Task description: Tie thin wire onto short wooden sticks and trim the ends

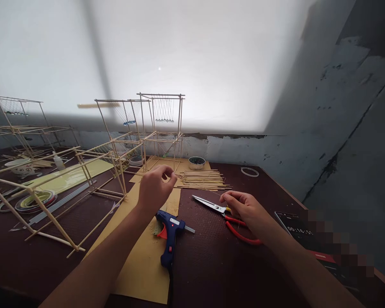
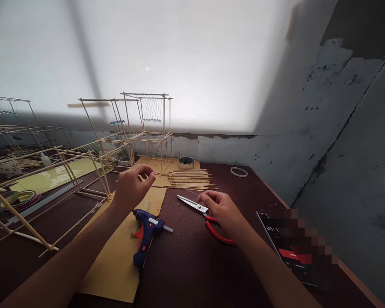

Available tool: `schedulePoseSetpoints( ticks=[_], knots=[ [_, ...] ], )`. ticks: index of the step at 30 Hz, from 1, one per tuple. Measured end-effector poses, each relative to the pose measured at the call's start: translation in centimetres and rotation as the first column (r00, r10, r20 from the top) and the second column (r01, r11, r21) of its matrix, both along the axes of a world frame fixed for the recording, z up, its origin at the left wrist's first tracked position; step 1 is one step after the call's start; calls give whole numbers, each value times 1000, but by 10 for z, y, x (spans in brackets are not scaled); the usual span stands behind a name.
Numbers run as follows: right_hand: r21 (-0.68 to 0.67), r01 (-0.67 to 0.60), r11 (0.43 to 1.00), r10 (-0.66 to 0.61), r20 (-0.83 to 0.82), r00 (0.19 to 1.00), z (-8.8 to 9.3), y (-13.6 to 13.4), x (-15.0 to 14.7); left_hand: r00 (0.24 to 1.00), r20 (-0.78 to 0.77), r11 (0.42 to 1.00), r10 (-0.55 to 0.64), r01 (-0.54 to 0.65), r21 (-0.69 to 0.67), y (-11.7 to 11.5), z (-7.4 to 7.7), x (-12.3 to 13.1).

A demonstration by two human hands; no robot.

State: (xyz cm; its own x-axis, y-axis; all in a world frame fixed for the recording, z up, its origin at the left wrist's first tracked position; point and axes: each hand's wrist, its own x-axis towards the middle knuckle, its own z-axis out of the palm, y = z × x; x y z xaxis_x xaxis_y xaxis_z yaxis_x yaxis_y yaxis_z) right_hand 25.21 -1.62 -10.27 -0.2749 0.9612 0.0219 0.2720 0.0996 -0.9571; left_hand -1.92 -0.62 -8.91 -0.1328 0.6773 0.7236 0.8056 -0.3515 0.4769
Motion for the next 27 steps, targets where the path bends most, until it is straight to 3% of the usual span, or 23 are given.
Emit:
schedulePoseSetpoints(
  ticks=[10,16,27],
  knots=[
    [-17,127,992,-127,-5,992,1,6,3,990,17,989,141,-141,32,10,5,-25],
    [-25,168,985,-170,-89,982,4,6,4,980,-4,980,197,-197,41,14,5,-34],
    [73,347,935,-339,-100,935,12,2,2,969,-12,969,246,-245,41,17,2,-41]
  ],
)
